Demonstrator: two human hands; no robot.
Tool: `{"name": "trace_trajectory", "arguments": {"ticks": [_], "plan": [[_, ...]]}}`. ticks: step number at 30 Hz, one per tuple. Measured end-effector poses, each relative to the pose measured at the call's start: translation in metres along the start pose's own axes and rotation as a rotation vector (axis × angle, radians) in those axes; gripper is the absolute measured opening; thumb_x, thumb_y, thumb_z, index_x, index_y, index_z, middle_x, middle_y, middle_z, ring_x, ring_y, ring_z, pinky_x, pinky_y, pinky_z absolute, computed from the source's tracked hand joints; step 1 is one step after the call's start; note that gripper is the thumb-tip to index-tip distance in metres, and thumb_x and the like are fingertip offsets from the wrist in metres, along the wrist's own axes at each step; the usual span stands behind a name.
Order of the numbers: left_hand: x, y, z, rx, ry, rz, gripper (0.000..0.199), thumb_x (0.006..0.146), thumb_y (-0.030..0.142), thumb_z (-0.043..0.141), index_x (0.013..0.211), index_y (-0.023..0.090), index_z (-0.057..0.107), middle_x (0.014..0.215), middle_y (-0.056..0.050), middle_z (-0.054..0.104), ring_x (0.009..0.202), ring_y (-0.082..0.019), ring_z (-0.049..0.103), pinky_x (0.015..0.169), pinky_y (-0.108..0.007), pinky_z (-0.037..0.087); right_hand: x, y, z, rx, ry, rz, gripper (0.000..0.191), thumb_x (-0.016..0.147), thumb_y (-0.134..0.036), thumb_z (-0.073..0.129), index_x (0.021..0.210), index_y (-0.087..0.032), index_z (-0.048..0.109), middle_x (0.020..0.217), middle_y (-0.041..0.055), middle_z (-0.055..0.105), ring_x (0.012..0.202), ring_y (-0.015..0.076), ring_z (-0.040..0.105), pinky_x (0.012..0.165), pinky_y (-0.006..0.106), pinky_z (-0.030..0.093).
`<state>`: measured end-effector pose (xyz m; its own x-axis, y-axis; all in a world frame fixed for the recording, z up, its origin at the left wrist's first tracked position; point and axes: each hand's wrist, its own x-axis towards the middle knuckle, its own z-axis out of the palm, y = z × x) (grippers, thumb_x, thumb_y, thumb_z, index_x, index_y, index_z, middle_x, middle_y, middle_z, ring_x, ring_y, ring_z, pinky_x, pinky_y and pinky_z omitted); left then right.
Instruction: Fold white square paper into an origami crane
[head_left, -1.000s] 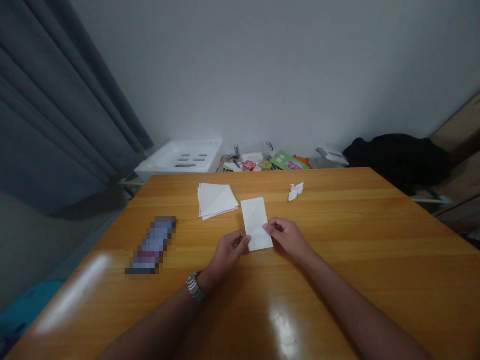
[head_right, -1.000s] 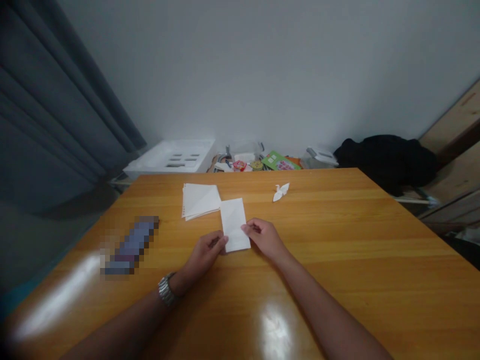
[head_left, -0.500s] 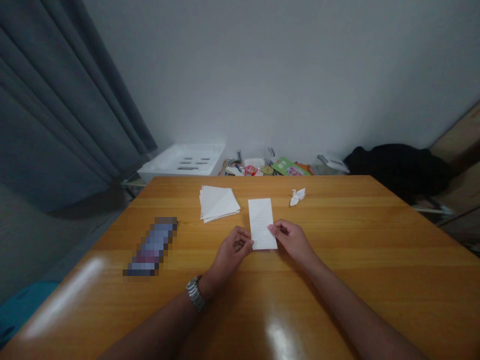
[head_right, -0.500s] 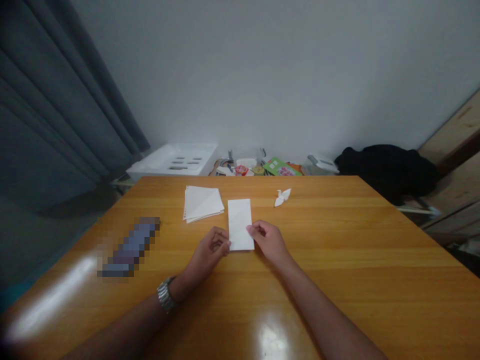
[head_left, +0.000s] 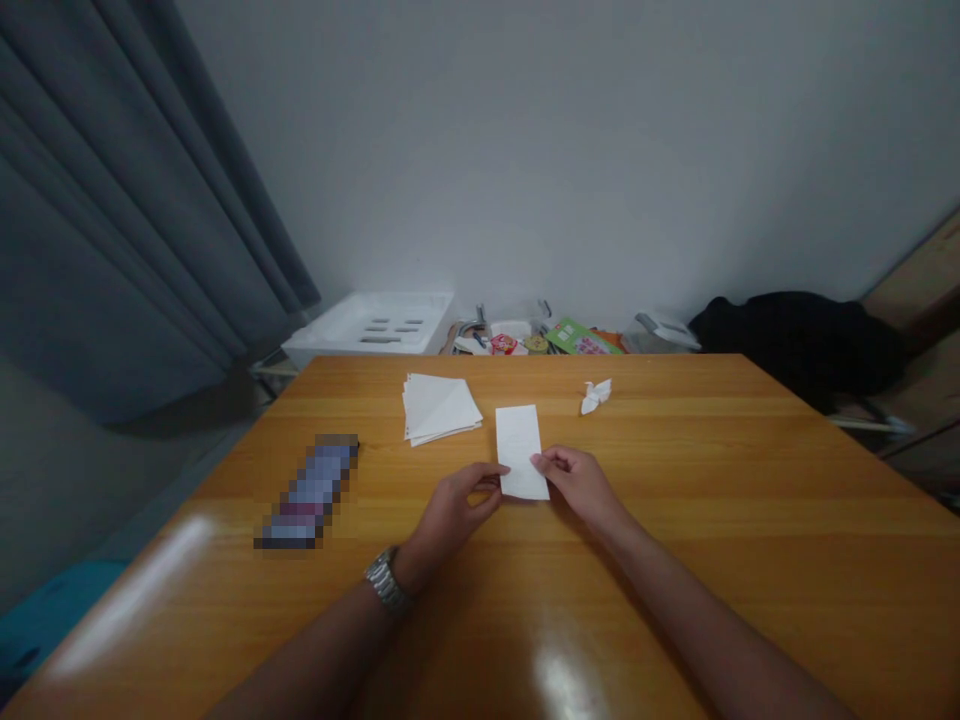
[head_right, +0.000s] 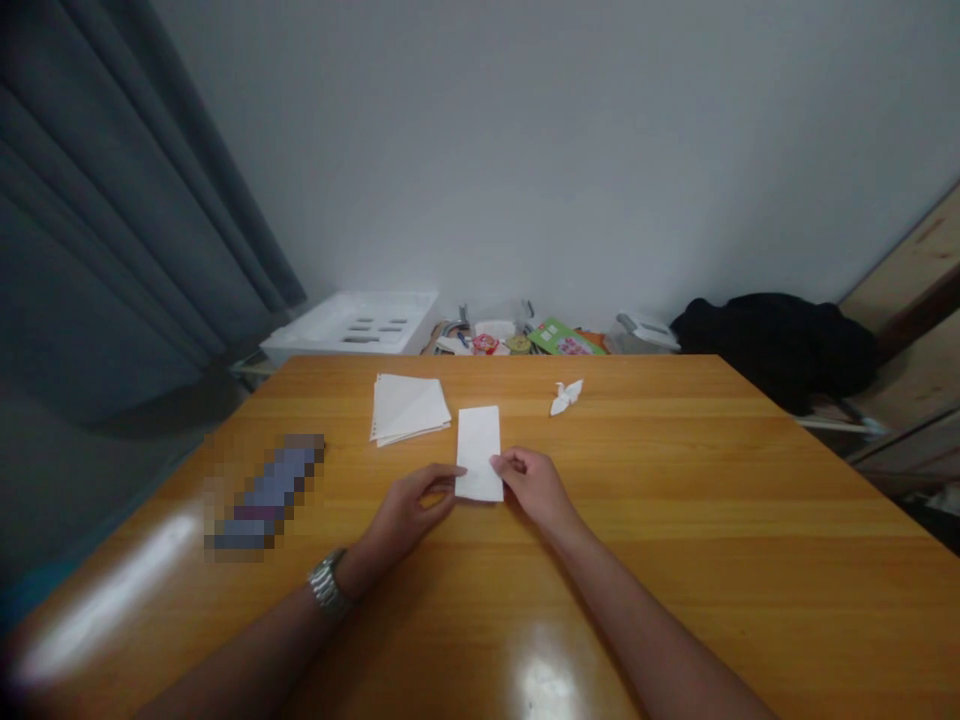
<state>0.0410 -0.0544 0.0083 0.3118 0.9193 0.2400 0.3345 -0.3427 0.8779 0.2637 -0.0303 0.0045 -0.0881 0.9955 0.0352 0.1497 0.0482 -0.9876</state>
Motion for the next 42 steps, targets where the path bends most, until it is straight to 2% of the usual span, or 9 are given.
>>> {"name": "trace_trajectory", "arguments": {"ticks": [6, 11, 19, 21, 23, 26, 30, 35, 42], "plan": [[0.002, -0.002, -0.001, 0.167, 0.044, 0.049, 0.016, 0.092, 0.027, 0.063, 0.101, 0.021, 0.075, 0.094, -0.006, 0.075, 0.086, -0.020, 0.070, 0.079, -0.031, 0.056, 0.000, 0.005, 0.001, -0.005, -0.036, 0.013, 0.044, 0.080, -0.060, 0.069, 0.076, -0.015, 0.071, 0.070, 0.0037, 0.071, 0.063, 0.0182, 0.061, 0.062, 0.028, 0.044], [0.005, -0.005, 0.000, 0.238, 0.110, 0.210, 0.018, 0.087, 0.019, 0.068, 0.104, 0.020, 0.074, 0.106, -0.009, 0.065, 0.099, -0.021, 0.064, 0.089, -0.033, 0.054, -0.002, 0.007, 0.002, 0.060, -0.056, 0.089, 0.047, 0.075, -0.061, 0.073, 0.077, -0.014, 0.074, 0.074, 0.0056, 0.073, 0.066, 0.0183, 0.062, 0.063, 0.028, 0.044], [0.005, -0.009, 0.000, 0.223, 0.112, 0.188, 0.013, 0.090, 0.015, 0.064, 0.098, 0.021, 0.072, 0.102, -0.006, 0.069, 0.097, -0.019, 0.066, 0.088, -0.030, 0.053, -0.008, 0.003, 0.004, 0.202, -0.159, 0.288, 0.052, 0.074, -0.065, 0.073, 0.078, -0.014, 0.070, 0.070, 0.0085, 0.071, 0.057, 0.0169, 0.063, 0.058, 0.030, 0.050], [0.005, -0.008, 0.000, 0.242, 0.126, 0.143, 0.008, 0.090, 0.019, 0.066, 0.095, 0.020, 0.072, 0.096, -0.004, 0.071, 0.090, -0.018, 0.067, 0.083, -0.029, 0.053, -0.006, 0.005, -0.001, 0.105, -0.114, 0.199, 0.052, 0.081, -0.066, 0.064, 0.076, -0.014, 0.068, 0.067, 0.0085, 0.070, 0.055, 0.0164, 0.063, 0.056, 0.030, 0.050], [0.006, -0.009, -0.001, 0.273, 0.139, 0.081, 0.007, 0.090, 0.024, 0.067, 0.091, 0.020, 0.072, 0.090, -0.004, 0.073, 0.084, -0.018, 0.068, 0.078, -0.029, 0.053, -0.003, 0.005, -0.007, 0.067, -0.072, 0.050, 0.042, 0.088, -0.056, 0.060, 0.092, -0.016, 0.068, 0.075, 0.0061, 0.070, 0.059, 0.0162, 0.063, 0.057, 0.029, 0.051], [0.006, -0.009, -0.001, 0.337, 0.138, 0.006, 0.012, 0.090, 0.030, 0.068, 0.089, 0.020, 0.073, 0.087, -0.004, 0.075, 0.081, -0.020, 0.069, 0.076, -0.029, 0.051, -0.002, 0.001, -0.016, -0.112, -0.137, -0.164, 0.023, 0.089, -0.031, 0.059, 0.104, -0.019, 0.069, 0.095, 0.0080, 0.071, 0.083, 0.0188, 0.067, 0.077, 0.033, 0.053], [0.006, -0.007, -0.002, 0.389, 0.069, -0.052, 0.014, 0.091, 0.033, 0.067, 0.089, 0.022, 0.075, 0.089, -0.003, 0.077, 0.081, -0.021, 0.070, 0.074, -0.029, 0.048, -0.006, -0.008, -0.021, -0.358, -0.263, -0.410, 0.031, 0.085, -0.022, 0.063, 0.116, -0.021, 0.068, 0.116, 0.0101, 0.065, 0.109, 0.0234, 0.061, 0.095, 0.037, 0.048], [0.007, -0.005, -0.001, 0.402, 0.014, -0.060, 0.016, 0.092, 0.033, 0.066, 0.090, 0.021, 0.076, 0.088, -0.003, 0.078, 0.080, -0.021, 0.070, 0.071, -0.028, 0.047, -0.009, -0.012, -0.017, -0.399, -0.315, -0.400, 0.022, 0.091, -0.034, 0.064, 0.108, -0.021, 0.069, 0.113, 0.0091, 0.068, 0.106, 0.0233, 0.062, 0.095, 0.036, 0.047], [0.007, 0.003, 0.000, 0.351, -0.032, -0.035, 0.015, 0.090, 0.032, 0.068, 0.096, 0.019, 0.072, 0.083, -0.002, 0.077, 0.077, -0.019, 0.070, 0.074, -0.028, 0.049, -0.009, -0.005, -0.013, -0.535, -0.251, -0.224, 0.021, 0.097, -0.035, 0.054, 0.090, -0.019, 0.067, 0.083, 0.0039, 0.070, 0.074, 0.0191, 0.060, 0.067, 0.028, 0.042]]}}
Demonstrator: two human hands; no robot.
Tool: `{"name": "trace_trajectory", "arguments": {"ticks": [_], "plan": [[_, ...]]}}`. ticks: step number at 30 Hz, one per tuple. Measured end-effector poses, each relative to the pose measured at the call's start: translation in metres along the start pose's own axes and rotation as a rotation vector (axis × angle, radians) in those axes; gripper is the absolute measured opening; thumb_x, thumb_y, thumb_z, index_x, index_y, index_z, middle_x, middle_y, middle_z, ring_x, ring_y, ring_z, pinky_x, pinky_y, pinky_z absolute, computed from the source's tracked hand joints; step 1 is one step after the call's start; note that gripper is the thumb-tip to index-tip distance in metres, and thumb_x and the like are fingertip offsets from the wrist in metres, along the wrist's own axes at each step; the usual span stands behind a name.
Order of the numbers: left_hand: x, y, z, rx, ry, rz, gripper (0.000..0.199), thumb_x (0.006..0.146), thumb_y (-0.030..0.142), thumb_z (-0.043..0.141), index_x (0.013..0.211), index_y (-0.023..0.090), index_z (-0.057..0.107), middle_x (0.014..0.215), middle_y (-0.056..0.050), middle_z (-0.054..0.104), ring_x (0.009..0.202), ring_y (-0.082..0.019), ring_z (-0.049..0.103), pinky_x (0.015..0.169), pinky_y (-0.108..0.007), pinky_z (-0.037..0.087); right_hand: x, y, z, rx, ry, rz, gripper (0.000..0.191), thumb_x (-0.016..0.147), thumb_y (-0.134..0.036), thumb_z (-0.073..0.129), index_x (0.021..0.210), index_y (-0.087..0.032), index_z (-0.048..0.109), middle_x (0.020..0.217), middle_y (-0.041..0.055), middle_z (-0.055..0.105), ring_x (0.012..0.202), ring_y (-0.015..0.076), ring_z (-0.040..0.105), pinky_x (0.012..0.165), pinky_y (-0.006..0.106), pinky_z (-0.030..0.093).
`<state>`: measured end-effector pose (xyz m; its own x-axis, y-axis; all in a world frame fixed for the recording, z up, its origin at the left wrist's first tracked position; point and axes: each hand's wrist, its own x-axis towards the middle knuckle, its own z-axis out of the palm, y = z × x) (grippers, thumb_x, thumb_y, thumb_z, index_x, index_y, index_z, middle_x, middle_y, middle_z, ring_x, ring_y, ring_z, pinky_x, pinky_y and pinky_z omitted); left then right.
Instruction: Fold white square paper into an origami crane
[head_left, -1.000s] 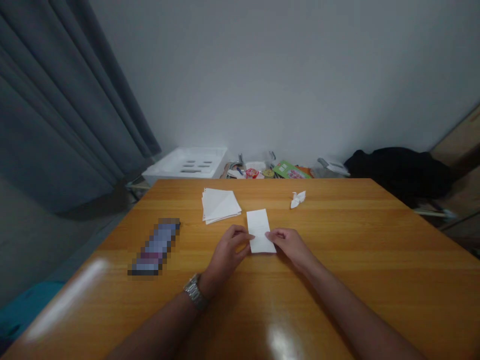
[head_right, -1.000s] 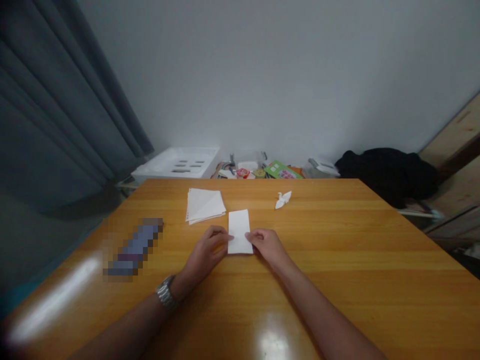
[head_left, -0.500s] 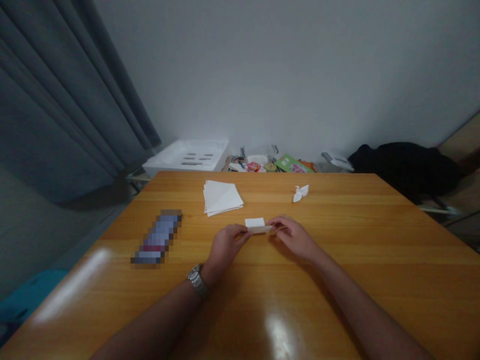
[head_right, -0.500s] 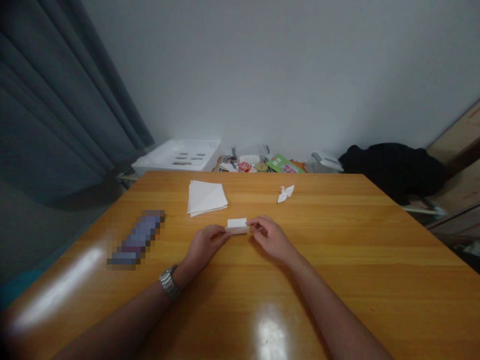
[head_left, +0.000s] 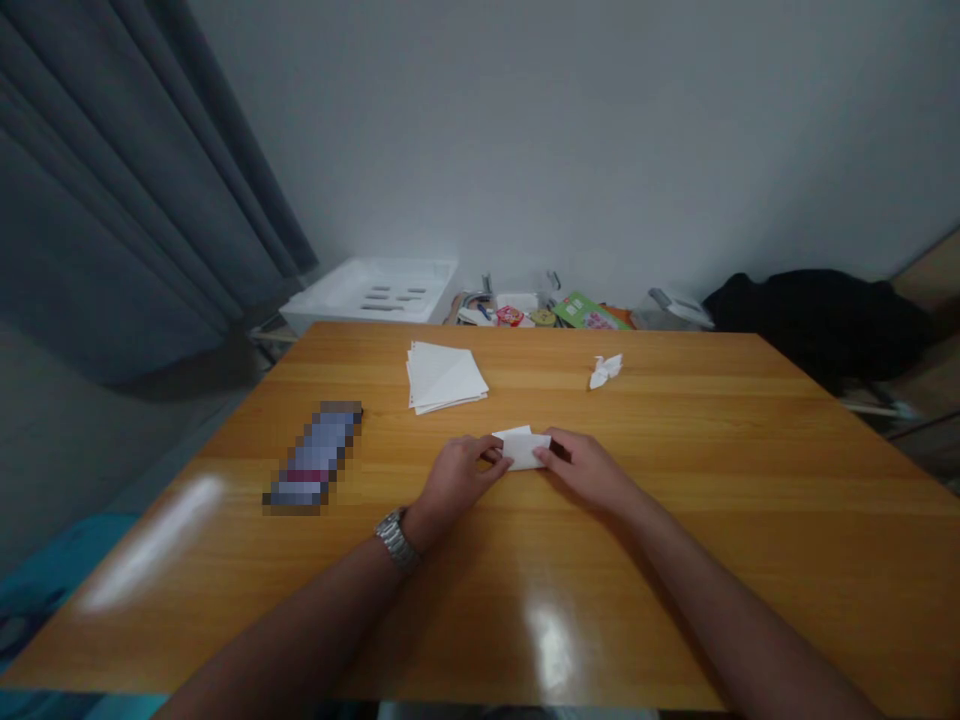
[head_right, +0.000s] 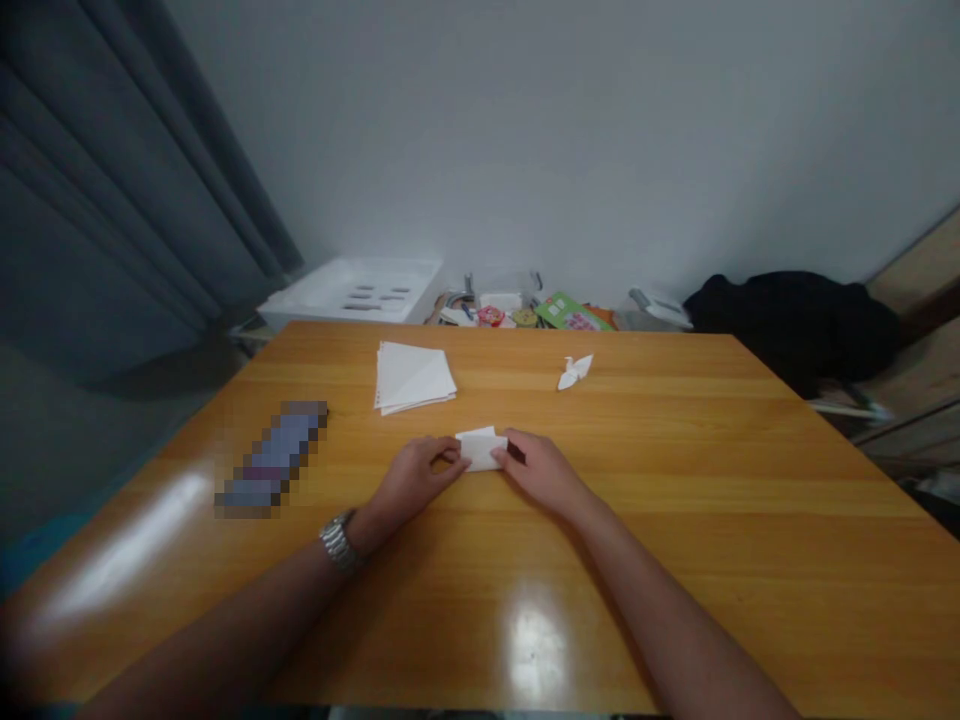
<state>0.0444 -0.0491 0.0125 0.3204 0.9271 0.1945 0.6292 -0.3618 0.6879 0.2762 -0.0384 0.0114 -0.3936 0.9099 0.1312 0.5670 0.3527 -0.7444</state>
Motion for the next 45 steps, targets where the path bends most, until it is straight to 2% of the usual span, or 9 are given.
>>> {"name": "trace_trajectory", "arguments": {"ticks": [3, 7, 9, 12, 16, 22, 33, 38, 45], "plan": [[0.000, 0.000, 0.001, -0.026, 0.004, -0.021, 0.024, 0.092, 0.034, 0.066, 0.112, 0.020, 0.068, 0.080, 0.000, 0.074, 0.074, -0.018, 0.069, 0.074, -0.029, 0.051, 0.001, -0.001, 0.003, -0.033, -0.006, 0.015, 0.022, 0.097, -0.034, 0.054, 0.084, -0.019, 0.063, 0.078, 0.0022, 0.067, 0.070, 0.0178, 0.057, 0.063, 0.027, 0.038], [-0.001, -0.007, 0.006, 0.166, 0.143, 0.076, 0.040, 0.087, 0.033, 0.072, 0.123, 0.018, 0.063, 0.112, -0.009, 0.068, 0.105, -0.026, 0.063, 0.094, -0.040, 0.049, 0.004, -0.004, 0.008, -0.084, 0.019, -0.011, 0.023, 0.096, -0.032, 0.055, 0.077, -0.019, 0.059, 0.074, 0.0008, 0.061, 0.068, 0.0168, 0.053, 0.063, 0.027, 0.036], [-0.001, -0.010, 0.008, 0.238, 0.171, 0.097, 0.041, 0.086, 0.035, 0.073, 0.122, 0.017, 0.064, 0.117, -0.011, 0.063, 0.110, -0.028, 0.058, 0.099, -0.044, 0.047, 0.006, -0.004, 0.010, -0.112, 0.044, -0.044, 0.021, 0.094, -0.030, 0.058, 0.076, -0.019, 0.058, 0.077, 0.0015, 0.059, 0.072, 0.0174, 0.053, 0.065, 0.028, 0.038], [-0.002, -0.013, 0.008, 0.262, 0.152, 0.097, 0.036, 0.085, 0.033, 0.073, 0.117, 0.019, 0.066, 0.115, -0.010, 0.060, 0.110, -0.028, 0.055, 0.100, -0.045, 0.047, 0.007, -0.001, 0.015, -0.112, 0.078, -0.065, 0.007, 0.091, -0.025, 0.062, 0.090, -0.019, 0.065, 0.089, 0.0044, 0.058, 0.081, 0.0191, 0.056, 0.073, 0.030, 0.044], [-0.002, -0.013, 0.007, 0.240, 0.130, 0.098, 0.032, 0.084, 0.029, 0.074, 0.114, 0.019, 0.066, 0.113, -0.009, 0.059, 0.109, -0.028, 0.055, 0.098, -0.044, 0.047, 0.005, 0.005, 0.021, -0.101, 0.098, -0.075, 0.037, 0.089, -0.026, 0.066, 0.126, -0.020, 0.062, 0.114, 0.0100, 0.055, 0.104, 0.0239, 0.057, 0.095, 0.038, 0.047], [-0.001, -0.016, 0.007, 0.195, 0.127, 0.102, 0.033, 0.083, 0.026, 0.075, 0.112, 0.019, 0.063, 0.113, -0.009, 0.058, 0.109, -0.028, 0.055, 0.098, -0.045, 0.047, 0.005, 0.006, 0.023, -0.121, 0.103, -0.102, 0.035, 0.087, -0.027, 0.068, 0.121, -0.021, 0.065, 0.121, 0.0111, 0.049, 0.114, 0.0266, 0.054, 0.106, 0.044, 0.043], [0.000, -0.010, 0.005, 0.176, 0.074, 0.085, 0.024, 0.084, 0.023, 0.072, 0.105, 0.020, 0.060, 0.103, -0.005, 0.066, 0.098, -0.026, 0.059, 0.089, -0.041, 0.046, 0.006, 0.002, 0.019, -0.092, 0.052, -0.081, 0.022, 0.085, -0.020, 0.069, 0.106, -0.021, 0.061, 0.107, 0.0067, 0.061, 0.103, 0.0235, 0.055, 0.091, 0.037, 0.045], [0.000, -0.007, 0.004, -0.106, 0.057, 0.045, 0.008, 0.093, 0.023, 0.060, 0.100, 0.020, 0.061, 0.093, -0.002, 0.068, 0.088, -0.018, 0.064, 0.081, -0.032, 0.050, 0.006, 0.000, 0.019, -0.029, 0.046, -0.040, 0.020, 0.084, -0.020, 0.068, 0.102, -0.021, 0.060, 0.100, 0.0041, 0.065, 0.091, 0.0210, 0.058, 0.080, 0.032, 0.044], [0.000, -0.007, 0.007, -0.428, 0.149, -0.053, 0.014, 0.090, 0.031, 0.063, 0.099, 0.019, 0.062, 0.094, -0.002, 0.070, 0.083, -0.015, 0.069, 0.077, -0.027, 0.057, 0.005, -0.005, 0.018, 0.189, 0.106, 0.047, 0.034, 0.086, -0.033, 0.066, 0.117, -0.020, 0.059, 0.099, 0.0042, 0.067, 0.082, 0.0195, 0.060, 0.075, 0.031, 0.047]]}}
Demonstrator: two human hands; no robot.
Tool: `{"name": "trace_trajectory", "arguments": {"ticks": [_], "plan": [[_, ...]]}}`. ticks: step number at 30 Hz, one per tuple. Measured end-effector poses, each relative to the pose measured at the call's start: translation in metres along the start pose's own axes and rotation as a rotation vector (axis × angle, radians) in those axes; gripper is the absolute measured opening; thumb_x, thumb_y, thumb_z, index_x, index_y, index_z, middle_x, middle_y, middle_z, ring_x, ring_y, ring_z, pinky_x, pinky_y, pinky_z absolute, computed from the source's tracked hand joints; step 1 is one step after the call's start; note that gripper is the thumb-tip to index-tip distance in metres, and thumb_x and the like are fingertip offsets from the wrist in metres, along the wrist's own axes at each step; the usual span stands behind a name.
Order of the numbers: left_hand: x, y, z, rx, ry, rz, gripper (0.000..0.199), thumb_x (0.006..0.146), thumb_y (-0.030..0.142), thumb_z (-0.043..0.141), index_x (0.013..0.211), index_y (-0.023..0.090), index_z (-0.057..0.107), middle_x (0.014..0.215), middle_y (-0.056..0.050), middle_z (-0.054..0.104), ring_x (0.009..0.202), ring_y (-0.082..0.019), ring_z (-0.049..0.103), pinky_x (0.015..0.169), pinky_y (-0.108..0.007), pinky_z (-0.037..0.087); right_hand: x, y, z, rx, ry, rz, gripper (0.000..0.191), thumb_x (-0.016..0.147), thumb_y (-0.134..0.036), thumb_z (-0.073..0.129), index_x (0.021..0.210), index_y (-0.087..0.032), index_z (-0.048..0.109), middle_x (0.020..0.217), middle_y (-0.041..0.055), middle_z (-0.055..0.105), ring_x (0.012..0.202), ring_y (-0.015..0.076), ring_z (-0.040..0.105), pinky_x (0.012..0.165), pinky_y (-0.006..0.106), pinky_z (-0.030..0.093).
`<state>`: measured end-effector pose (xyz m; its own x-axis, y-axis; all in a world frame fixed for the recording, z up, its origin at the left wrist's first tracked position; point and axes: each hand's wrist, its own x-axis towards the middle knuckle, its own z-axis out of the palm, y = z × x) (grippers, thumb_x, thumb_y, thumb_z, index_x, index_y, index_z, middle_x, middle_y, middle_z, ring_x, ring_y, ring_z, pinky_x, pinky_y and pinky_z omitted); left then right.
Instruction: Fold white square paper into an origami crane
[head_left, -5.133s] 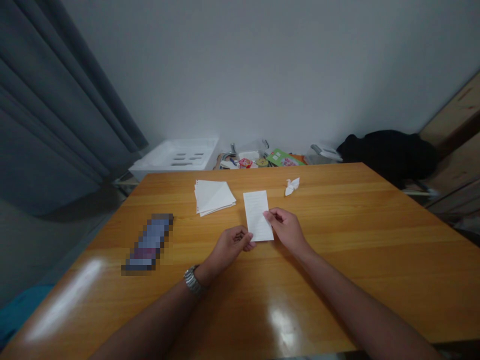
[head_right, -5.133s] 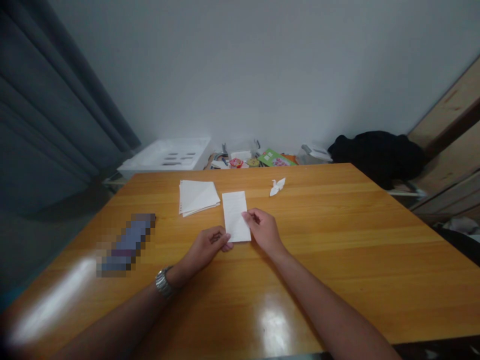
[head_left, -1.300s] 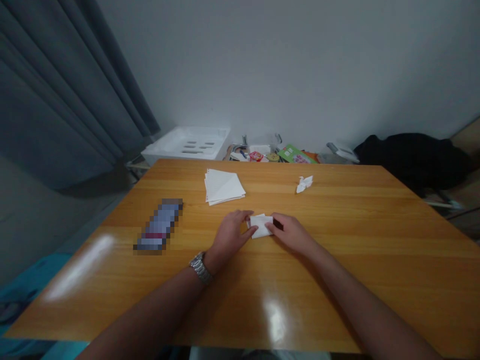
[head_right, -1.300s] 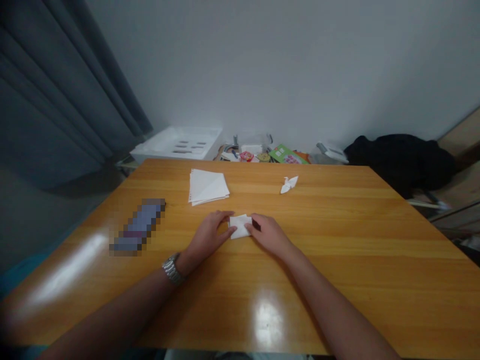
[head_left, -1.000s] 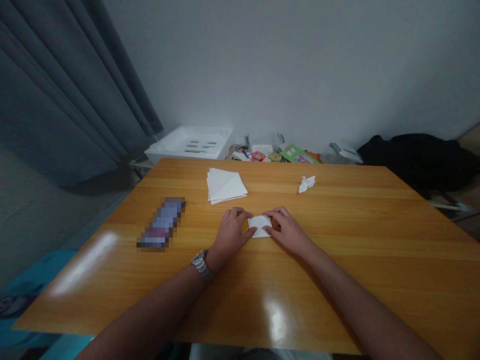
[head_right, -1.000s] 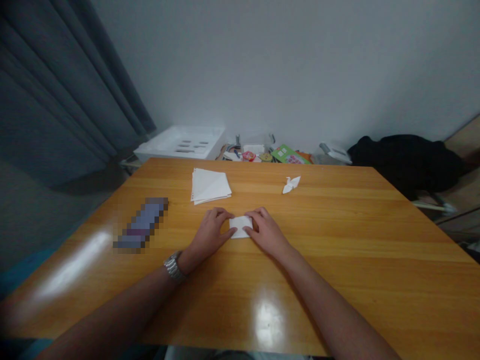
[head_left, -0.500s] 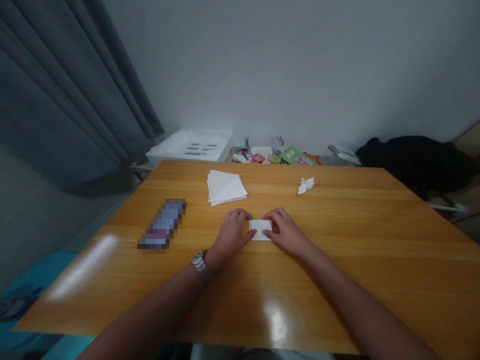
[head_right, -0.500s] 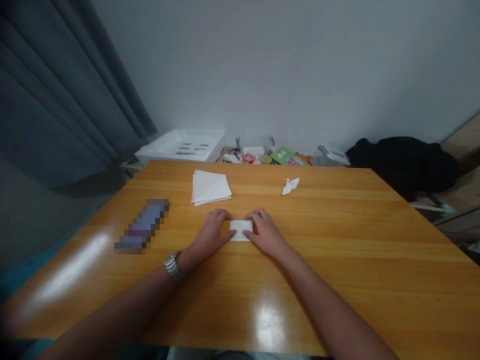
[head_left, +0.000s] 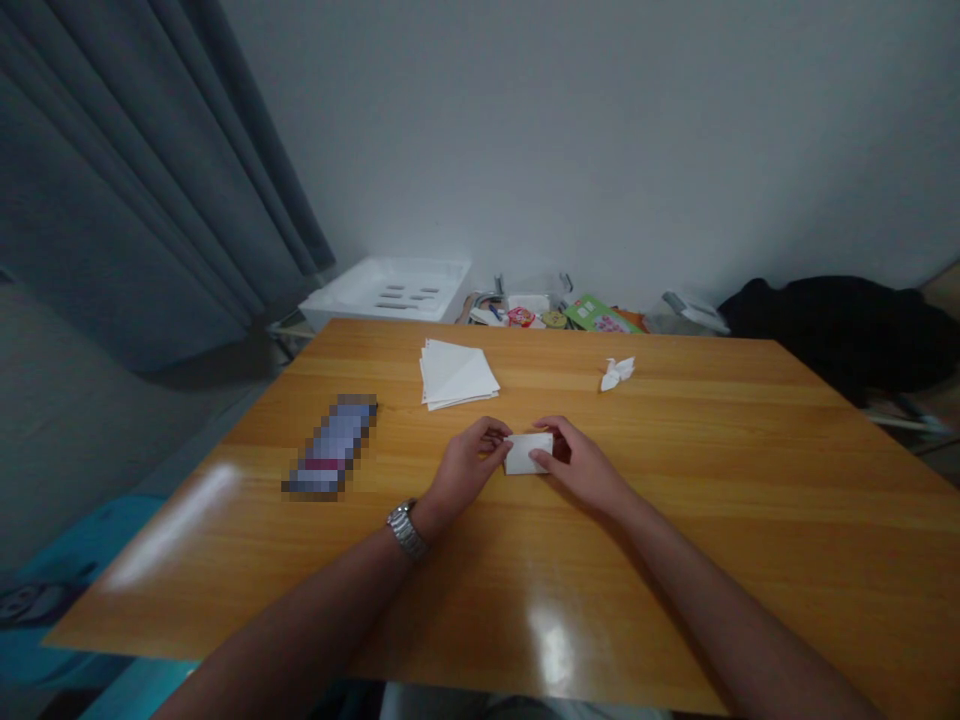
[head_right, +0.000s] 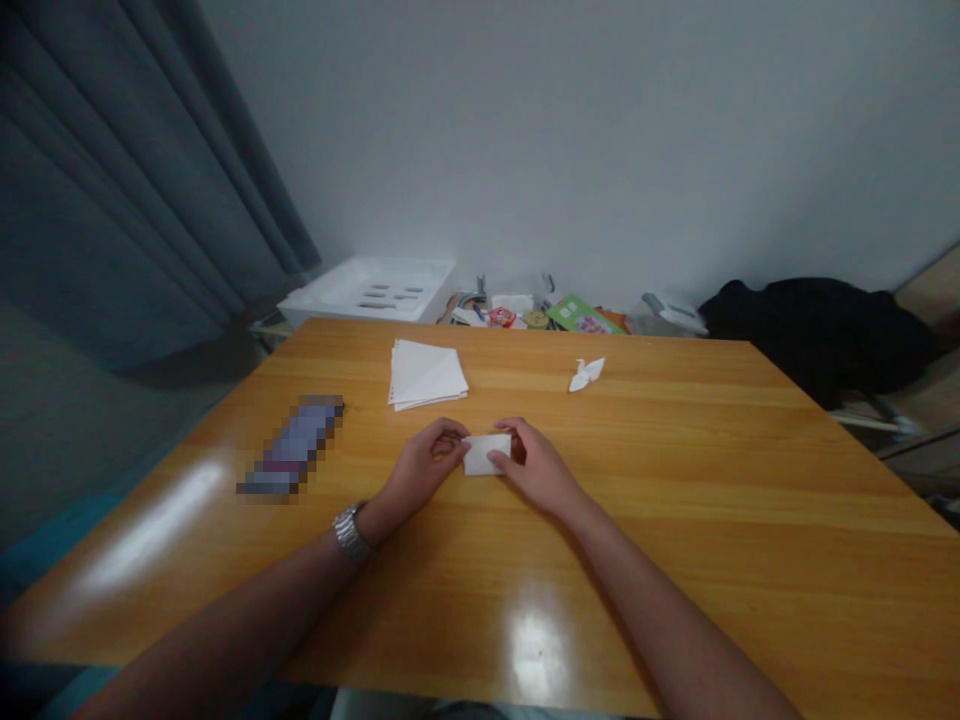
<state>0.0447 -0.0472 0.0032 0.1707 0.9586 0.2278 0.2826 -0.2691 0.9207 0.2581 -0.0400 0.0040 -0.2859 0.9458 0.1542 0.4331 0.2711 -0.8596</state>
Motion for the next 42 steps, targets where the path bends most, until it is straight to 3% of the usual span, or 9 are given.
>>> {"name": "trace_trajectory", "arguments": {"ticks": [5, 13, 19, 36, 42], "plan": [[0.0002, -0.0024, 0.0023, -0.102, 0.026, -0.025, 0.019, 0.087, 0.032, 0.066, 0.099, 0.018, 0.062, 0.099, -0.005, 0.071, 0.087, -0.016, 0.070, 0.080, -0.028, 0.060, -0.0007, -0.0036, -0.0019, 0.115, -0.035, 0.002, 0.025, 0.092, -0.042, 0.060, 0.099, -0.019, 0.066, 0.089, 0.0036, 0.069, 0.079, 0.0192, 0.061, 0.073, 0.030, 0.047], [-0.0007, -0.0008, 0.0021, -0.149, 0.013, -0.016, 0.022, 0.089, 0.035, 0.065, 0.100, 0.017, 0.064, 0.099, -0.006, 0.072, 0.090, -0.017, 0.070, 0.084, -0.031, 0.060, -0.0018, -0.0043, -0.0035, 0.152, 0.039, 0.026, 0.029, 0.091, -0.047, 0.062, 0.092, -0.019, 0.067, 0.079, 0.0020, 0.065, 0.072, 0.0179, 0.058, 0.065, 0.028, 0.044], [-0.0006, 0.0011, 0.0020, -0.106, 0.049, -0.023, 0.027, 0.089, 0.042, 0.066, 0.096, 0.016, 0.065, 0.095, -0.006, 0.073, 0.087, -0.018, 0.071, 0.080, -0.030, 0.060, -0.0016, -0.0074, -0.0034, 0.150, 0.038, 0.007, 0.028, 0.090, -0.047, 0.062, 0.092, -0.019, 0.066, 0.078, 0.0015, 0.064, 0.070, 0.0175, 0.056, 0.064, 0.027, 0.043], [-0.0016, 0.0052, 0.0030, -0.184, 0.063, -0.036, 0.023, 0.086, 0.037, 0.070, 0.094, 0.016, 0.067, 0.094, -0.006, 0.073, 0.087, -0.018, 0.070, 0.082, -0.030, 0.059, -0.0032, -0.0073, -0.0042, 0.106, 0.049, -0.020, 0.026, 0.092, -0.044, 0.060, 0.098, -0.020, 0.068, 0.084, 0.0028, 0.068, 0.074, 0.0181, 0.059, 0.068, 0.029, 0.045], [-0.0010, 0.0042, 0.0033, -0.207, 0.060, -0.039, 0.025, 0.086, 0.038, 0.070, 0.096, 0.015, 0.069, 0.094, -0.006, 0.074, 0.087, -0.018, 0.071, 0.082, -0.030, 0.059, -0.0027, -0.0049, -0.0018, 0.154, 0.076, -0.037, 0.025, 0.090, -0.039, 0.063, 0.106, -0.020, 0.067, 0.095, 0.0048, 0.070, 0.082, 0.0190, 0.062, 0.073, 0.030, 0.047]]}}
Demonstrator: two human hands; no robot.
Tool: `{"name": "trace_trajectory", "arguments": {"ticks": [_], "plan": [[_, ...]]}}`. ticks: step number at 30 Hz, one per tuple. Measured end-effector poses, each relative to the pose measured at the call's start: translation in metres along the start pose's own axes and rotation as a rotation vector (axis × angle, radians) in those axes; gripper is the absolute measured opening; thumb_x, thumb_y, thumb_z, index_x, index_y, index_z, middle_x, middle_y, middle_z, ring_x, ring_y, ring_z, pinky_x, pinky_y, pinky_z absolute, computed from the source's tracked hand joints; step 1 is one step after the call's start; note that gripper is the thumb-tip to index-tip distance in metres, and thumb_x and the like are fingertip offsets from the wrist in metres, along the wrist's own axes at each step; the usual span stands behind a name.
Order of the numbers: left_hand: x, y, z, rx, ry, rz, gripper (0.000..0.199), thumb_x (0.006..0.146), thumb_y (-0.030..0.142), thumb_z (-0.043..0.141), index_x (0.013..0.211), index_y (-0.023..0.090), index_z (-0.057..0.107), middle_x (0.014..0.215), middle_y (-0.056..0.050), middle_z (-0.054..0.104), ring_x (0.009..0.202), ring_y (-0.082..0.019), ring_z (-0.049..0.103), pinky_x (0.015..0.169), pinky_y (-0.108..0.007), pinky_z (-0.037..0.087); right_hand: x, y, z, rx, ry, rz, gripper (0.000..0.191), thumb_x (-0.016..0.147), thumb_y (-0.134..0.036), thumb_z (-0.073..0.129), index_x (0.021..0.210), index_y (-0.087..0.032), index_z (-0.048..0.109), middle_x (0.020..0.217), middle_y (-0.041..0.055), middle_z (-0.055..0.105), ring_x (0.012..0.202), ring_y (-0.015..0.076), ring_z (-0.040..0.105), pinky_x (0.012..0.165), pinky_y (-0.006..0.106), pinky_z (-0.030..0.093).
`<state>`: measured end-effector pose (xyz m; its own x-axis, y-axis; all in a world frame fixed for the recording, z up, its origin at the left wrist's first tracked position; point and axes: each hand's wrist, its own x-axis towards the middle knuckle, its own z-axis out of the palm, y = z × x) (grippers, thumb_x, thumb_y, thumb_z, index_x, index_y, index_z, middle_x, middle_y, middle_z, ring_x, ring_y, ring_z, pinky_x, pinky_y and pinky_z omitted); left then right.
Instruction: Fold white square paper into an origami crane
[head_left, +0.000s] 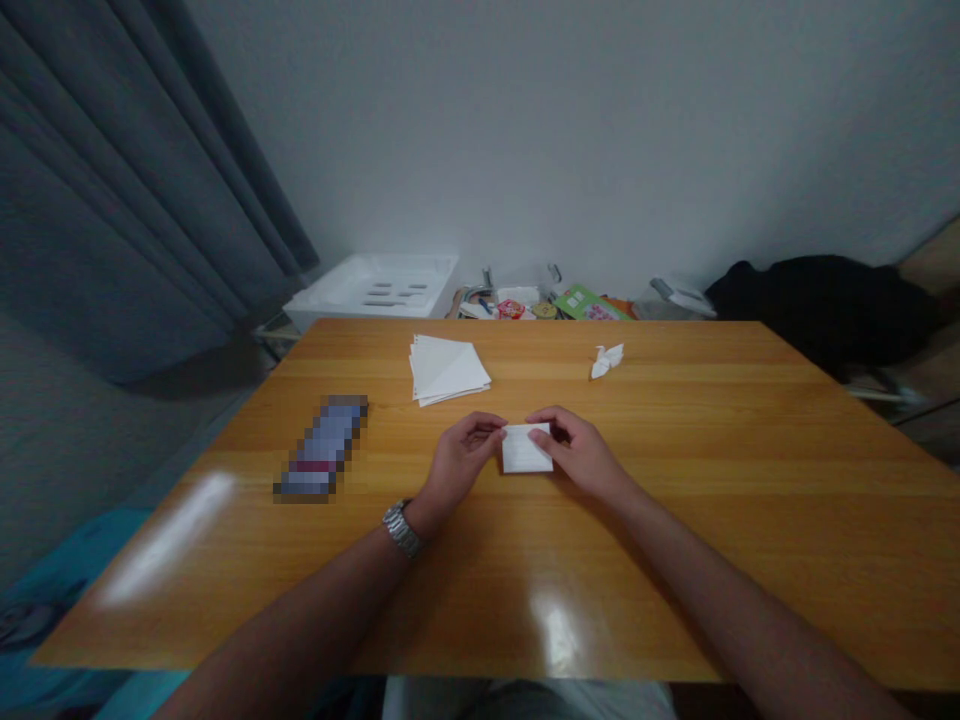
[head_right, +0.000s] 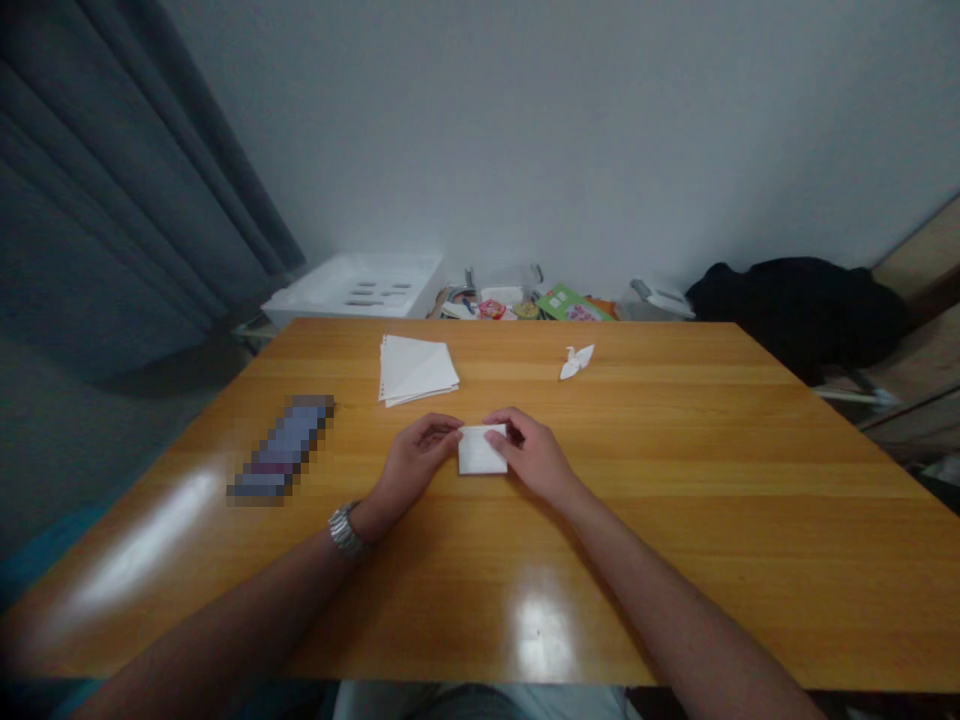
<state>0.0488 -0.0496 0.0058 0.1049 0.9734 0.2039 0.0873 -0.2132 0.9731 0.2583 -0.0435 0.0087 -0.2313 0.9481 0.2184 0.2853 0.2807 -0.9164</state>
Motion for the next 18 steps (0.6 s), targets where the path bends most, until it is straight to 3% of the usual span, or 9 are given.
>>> {"name": "trace_trajectory", "arguments": {"ticks": [18], "plan": [[0.0012, -0.0030, 0.0009, -0.021, -0.002, -0.003, 0.023, 0.085, 0.035, 0.072, 0.097, 0.015, 0.073, 0.096, -0.006, 0.076, 0.087, -0.018, 0.071, 0.081, -0.028, 0.058, -0.0003, 0.0061, 0.0003, 0.004, 0.028, 0.017, 0.027, 0.088, -0.043, 0.067, 0.101, -0.019, 0.071, 0.086, 0.0045, 0.070, 0.074, 0.0184, 0.060, 0.068, 0.030, 0.046]]}}
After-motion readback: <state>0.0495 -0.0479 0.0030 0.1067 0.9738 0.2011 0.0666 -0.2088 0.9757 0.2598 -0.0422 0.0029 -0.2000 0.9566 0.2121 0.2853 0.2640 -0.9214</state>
